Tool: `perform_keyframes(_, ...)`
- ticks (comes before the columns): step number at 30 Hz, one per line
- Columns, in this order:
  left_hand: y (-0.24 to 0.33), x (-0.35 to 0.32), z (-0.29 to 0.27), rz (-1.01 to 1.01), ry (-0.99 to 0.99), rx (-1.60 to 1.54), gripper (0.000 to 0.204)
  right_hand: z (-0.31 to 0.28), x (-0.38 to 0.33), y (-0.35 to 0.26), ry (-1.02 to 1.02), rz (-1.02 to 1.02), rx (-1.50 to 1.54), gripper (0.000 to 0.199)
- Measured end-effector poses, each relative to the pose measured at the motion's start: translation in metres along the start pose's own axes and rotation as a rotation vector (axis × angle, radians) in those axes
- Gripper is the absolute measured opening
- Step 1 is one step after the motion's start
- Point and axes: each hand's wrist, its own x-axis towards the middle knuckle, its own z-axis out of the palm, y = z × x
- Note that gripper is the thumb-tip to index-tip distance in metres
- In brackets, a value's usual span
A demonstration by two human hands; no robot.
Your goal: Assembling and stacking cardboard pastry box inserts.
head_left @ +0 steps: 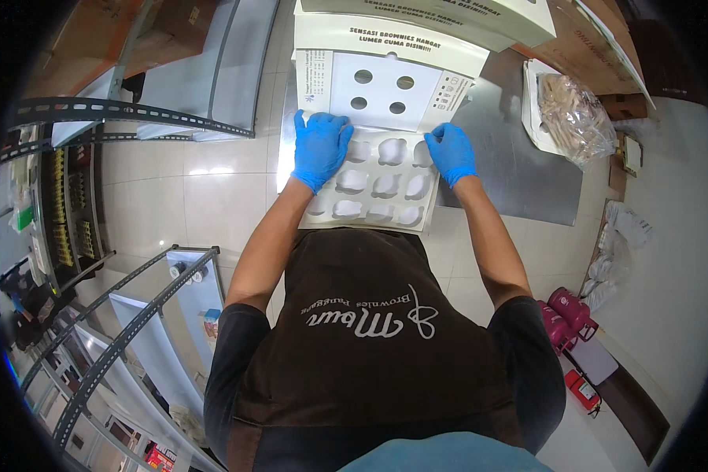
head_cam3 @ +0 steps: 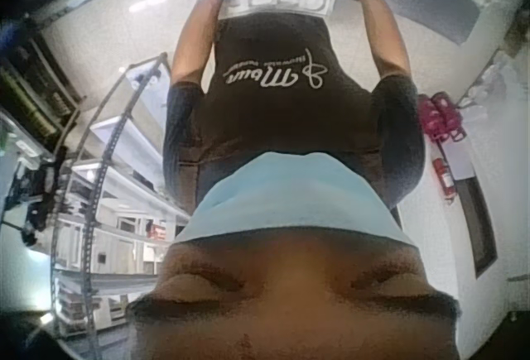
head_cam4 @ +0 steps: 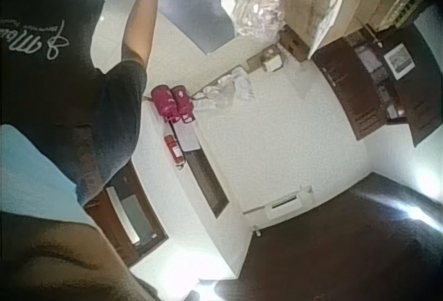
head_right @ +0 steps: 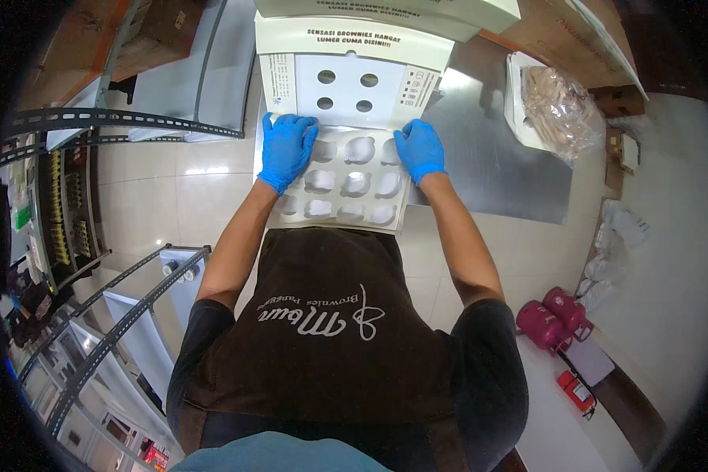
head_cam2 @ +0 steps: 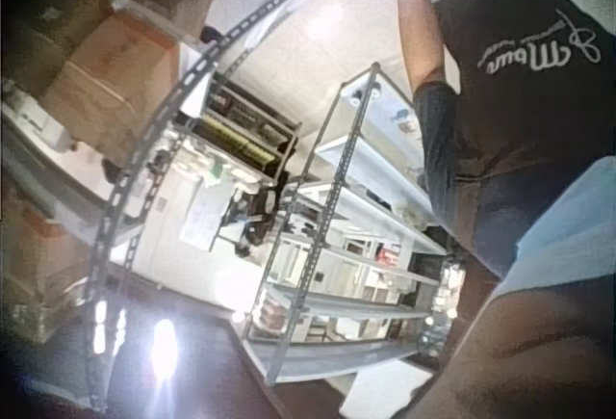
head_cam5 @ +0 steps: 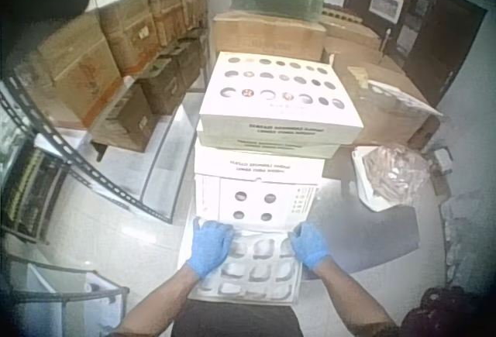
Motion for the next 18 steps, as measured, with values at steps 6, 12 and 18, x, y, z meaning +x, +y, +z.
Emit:
perform_keyframes(6,-0.011,-0.002,-0.014,-0.048,0.126,-0.062,0.029,0.000,-0.001,0.013,0.118,-0.092,-0.029,0.035)
perform_keyframes(12,-0.017,0.002,-0.027,-0.016,0.021,-0.004,0.038,0.007,-0.002,0.034,0.061,-0.034,0.295,0.031)
perform_keyframes(18,-0.007,0.018,-0.040,0.114,-0.219,0.121,0.042,0.013,-0.008,0.039,0.084,-0.058,0.311,0.031)
